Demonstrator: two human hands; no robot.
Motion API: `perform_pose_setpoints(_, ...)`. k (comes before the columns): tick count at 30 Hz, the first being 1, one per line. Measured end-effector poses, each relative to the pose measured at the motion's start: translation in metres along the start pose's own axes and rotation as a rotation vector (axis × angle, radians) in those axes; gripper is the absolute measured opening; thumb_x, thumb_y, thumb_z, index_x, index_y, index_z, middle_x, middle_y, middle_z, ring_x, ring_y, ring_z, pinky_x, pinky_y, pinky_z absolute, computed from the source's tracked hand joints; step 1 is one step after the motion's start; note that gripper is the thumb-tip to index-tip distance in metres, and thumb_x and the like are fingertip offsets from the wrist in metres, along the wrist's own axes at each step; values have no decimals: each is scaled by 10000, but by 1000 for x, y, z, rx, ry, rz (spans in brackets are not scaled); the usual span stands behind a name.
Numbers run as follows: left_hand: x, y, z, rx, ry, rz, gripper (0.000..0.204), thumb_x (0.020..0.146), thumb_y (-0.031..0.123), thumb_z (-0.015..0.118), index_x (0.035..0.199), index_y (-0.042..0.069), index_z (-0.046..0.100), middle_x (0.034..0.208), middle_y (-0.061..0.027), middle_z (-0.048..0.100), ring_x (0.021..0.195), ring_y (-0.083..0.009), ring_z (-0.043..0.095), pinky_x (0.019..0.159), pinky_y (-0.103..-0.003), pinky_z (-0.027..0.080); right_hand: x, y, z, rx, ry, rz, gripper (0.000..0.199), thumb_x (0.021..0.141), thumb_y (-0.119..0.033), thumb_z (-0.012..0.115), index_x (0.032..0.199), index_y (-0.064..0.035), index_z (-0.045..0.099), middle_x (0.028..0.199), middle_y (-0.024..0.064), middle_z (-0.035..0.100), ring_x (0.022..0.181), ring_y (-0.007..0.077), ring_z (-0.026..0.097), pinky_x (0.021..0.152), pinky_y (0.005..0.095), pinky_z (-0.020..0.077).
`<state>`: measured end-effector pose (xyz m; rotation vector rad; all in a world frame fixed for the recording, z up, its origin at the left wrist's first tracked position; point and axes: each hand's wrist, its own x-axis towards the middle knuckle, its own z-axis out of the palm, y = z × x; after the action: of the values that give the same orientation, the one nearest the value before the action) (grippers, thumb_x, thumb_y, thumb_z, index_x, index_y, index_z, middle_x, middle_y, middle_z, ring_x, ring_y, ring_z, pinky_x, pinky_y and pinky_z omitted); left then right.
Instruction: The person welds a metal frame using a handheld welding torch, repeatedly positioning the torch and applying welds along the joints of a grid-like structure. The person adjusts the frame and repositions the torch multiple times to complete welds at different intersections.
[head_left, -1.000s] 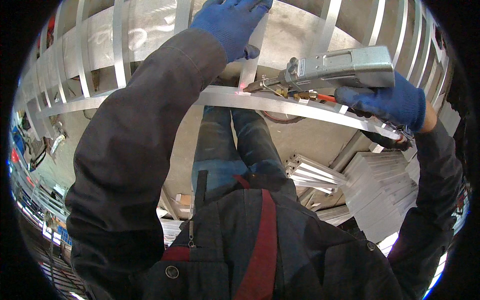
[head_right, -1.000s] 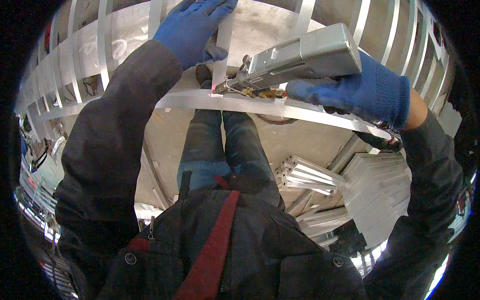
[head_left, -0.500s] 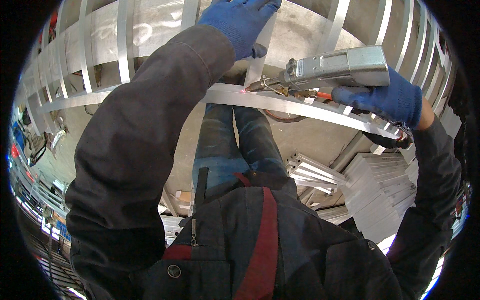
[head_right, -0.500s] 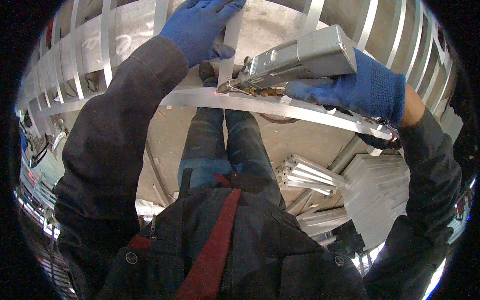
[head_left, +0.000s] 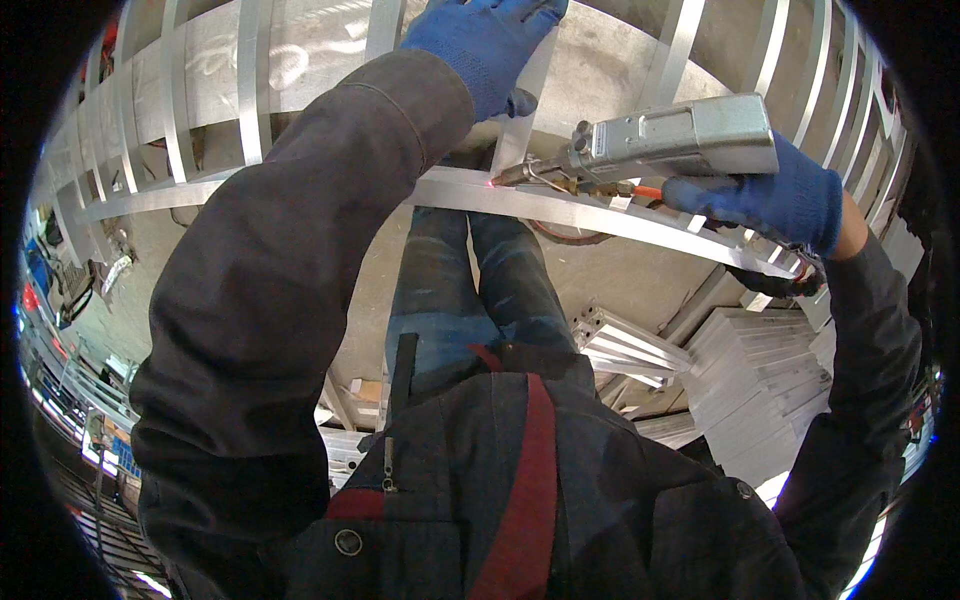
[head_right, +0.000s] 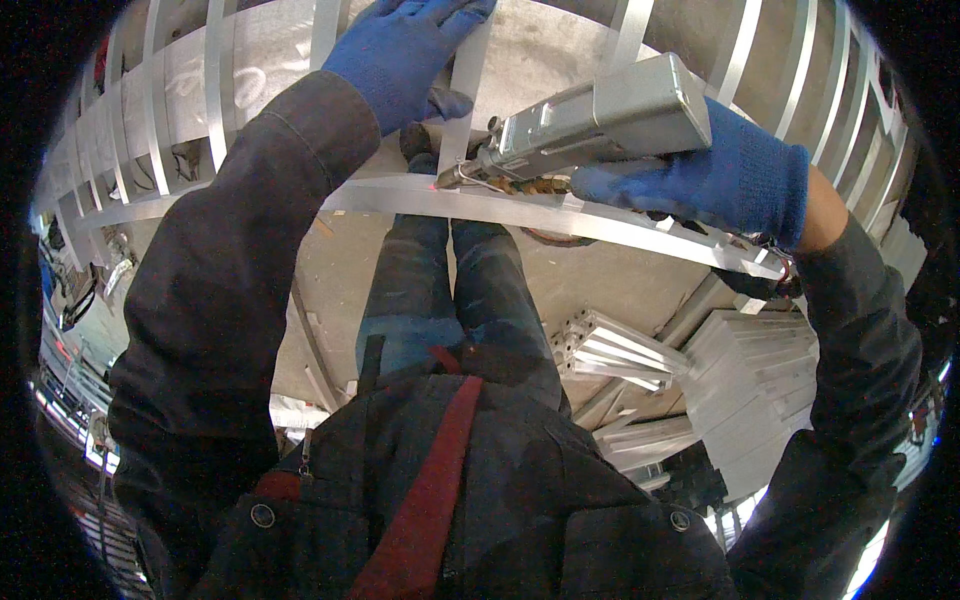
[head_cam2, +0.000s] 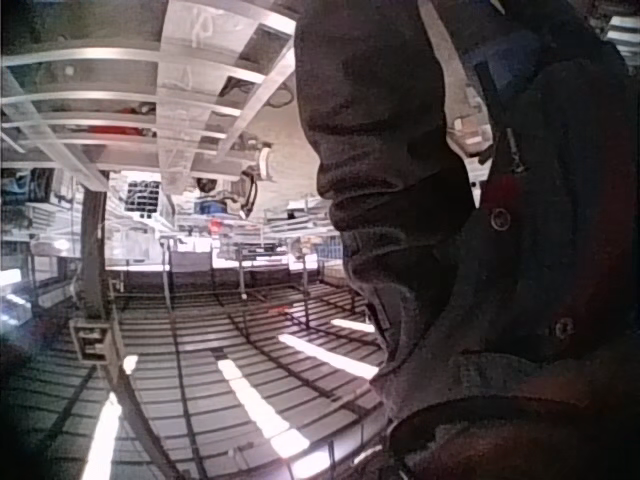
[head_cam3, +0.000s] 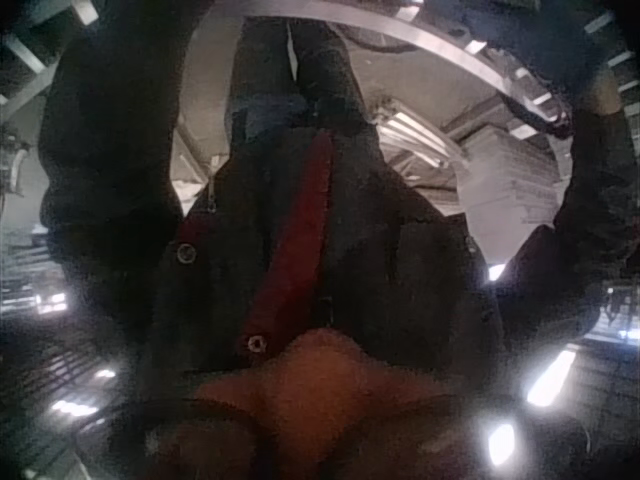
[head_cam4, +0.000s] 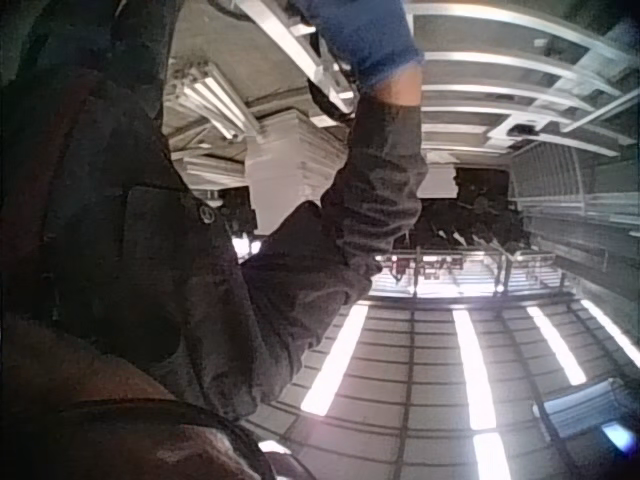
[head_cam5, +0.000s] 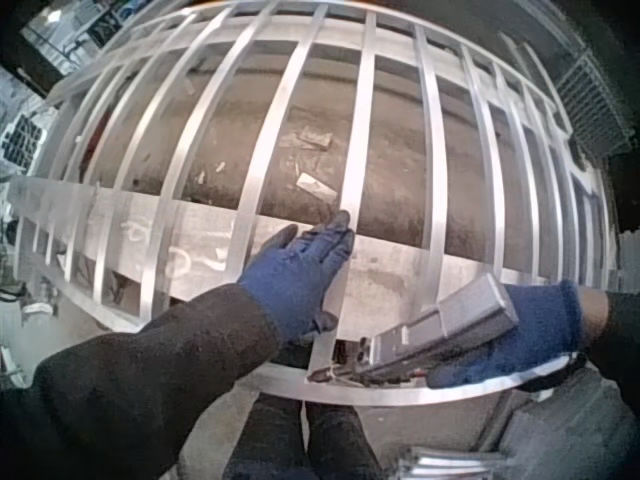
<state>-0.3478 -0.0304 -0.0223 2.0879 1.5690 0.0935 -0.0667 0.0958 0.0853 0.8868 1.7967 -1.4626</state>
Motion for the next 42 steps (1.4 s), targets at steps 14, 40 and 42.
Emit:
perform_pose_setpoints(14, 7, 23, -69, -690, -351, -385, 751, 937, 195, 755, 1567, 13, 388, 1582, -212, 458, 1466, -332, 446, 1264, -458, 317, 3, -21, -1, 105, -74, 60, 608, 893, -260, 843, 1401, -19, 611, 1298, 212, 706, 1163, 321, 713, 996, 407, 592)
perform_pose_setpoints(40, 11, 16, -48, -499, -180, -209, 661, 953, 170, 698, 1549, 43, 441, 1580, -182, 465, 1465, -281, 460, 1243, -414, 363, -14, -19, -5, 118, -45, 101, 572, 841, -191, 870, 1337, 7, 666, 1193, 159, 749, 994, 209, 727, 885, 330, 601)
perform_pose_setpoints(42, 11, 4, -30, -328, -103, -115, 787, 921, 254, 740, 1589, 44, 380, 1639, -186, 385, 1513, -287, 396, 1259, -442, 320, -28, -12, -6, 123, -19, 152, 585, 851, -209, 866, 1353, 3, 654, 1214, 163, 741, 992, 222, 730, 893, 335, 599)
